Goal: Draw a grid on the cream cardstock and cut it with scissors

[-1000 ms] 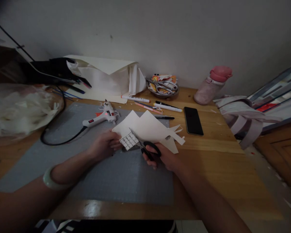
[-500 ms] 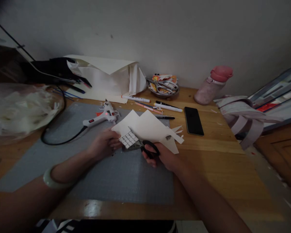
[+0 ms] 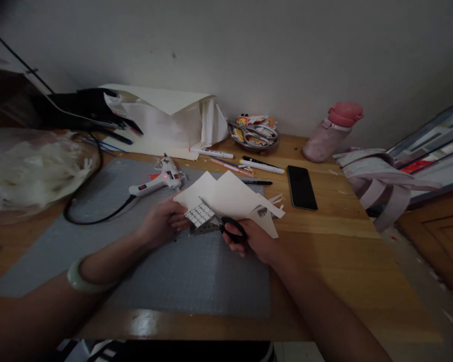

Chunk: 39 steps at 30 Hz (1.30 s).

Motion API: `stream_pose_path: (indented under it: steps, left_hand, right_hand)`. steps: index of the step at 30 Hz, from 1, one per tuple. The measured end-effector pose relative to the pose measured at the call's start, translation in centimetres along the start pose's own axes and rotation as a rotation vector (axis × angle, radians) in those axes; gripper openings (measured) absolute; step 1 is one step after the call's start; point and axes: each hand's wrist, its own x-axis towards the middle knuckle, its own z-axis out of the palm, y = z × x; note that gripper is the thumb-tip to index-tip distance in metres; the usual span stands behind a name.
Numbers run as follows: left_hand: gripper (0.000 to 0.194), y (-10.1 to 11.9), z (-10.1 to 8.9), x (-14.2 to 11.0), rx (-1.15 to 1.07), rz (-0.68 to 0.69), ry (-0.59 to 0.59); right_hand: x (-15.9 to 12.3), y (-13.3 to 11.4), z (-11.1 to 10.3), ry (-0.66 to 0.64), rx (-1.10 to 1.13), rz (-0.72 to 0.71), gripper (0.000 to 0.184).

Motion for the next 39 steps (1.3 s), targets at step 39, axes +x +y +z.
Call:
stream_pose_path:
  steps: [39]
  left_hand:
    - [0.021,-0.6,0.22,0.59,0.252,0.158,0.244]
  right_hand:
    - [-0.18,0.28,0.06,-0.012,0.041,-0.094,0.052]
